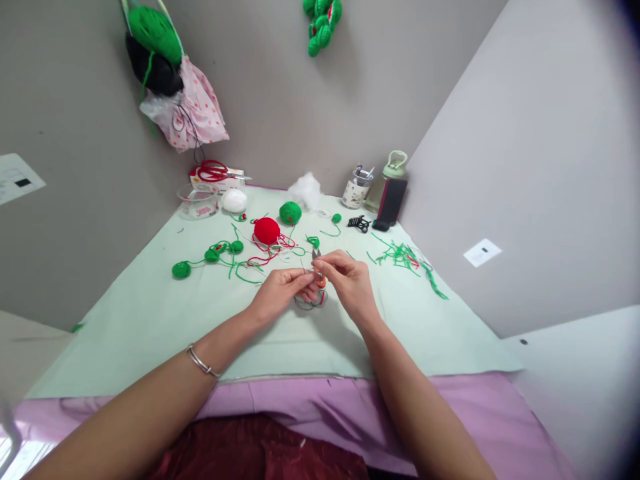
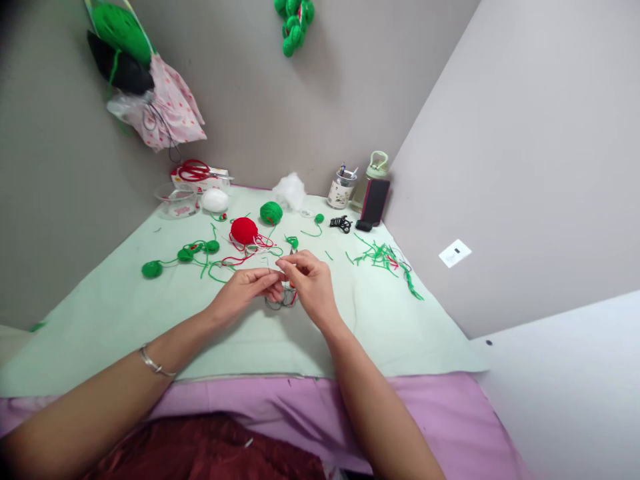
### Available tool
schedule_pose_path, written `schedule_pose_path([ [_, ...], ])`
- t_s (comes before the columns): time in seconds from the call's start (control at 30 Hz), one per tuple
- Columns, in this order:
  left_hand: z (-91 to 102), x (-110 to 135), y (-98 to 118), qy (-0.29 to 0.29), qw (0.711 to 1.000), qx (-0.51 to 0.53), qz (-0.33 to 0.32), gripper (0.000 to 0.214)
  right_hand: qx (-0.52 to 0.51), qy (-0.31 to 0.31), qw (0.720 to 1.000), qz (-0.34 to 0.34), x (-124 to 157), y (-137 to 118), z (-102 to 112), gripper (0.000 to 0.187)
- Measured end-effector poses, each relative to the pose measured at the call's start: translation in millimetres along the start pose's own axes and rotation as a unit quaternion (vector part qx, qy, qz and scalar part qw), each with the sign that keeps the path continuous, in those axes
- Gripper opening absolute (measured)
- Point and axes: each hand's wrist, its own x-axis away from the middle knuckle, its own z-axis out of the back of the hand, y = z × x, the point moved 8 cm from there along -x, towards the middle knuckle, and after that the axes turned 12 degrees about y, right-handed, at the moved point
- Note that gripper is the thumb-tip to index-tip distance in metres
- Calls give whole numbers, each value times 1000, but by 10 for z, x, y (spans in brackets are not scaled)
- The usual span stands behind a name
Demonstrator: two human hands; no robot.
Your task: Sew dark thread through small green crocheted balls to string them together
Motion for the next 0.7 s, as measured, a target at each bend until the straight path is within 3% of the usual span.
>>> schedule_pose_path([
  [0.1,18,-12,20,-4,1000,-20,-6,39,27,-7,998,58,47,-89,-18,13],
  [0.23,117,-18,138,33,994,-81,-57,39,88,-18,988,127,104,-177,-42,15],
  [0.43,186,-10,240,75,990,-67,-94,34,123,7,982,146,102,-199,3,18],
  [0.57,210,4,262,99,985,-62,-127,29,91,16,990,110,78,-160,10,17],
  [0.7,196,44,257,113,978,-88,-150,31,-26,-29,998,-52,58,59,-74,25],
])
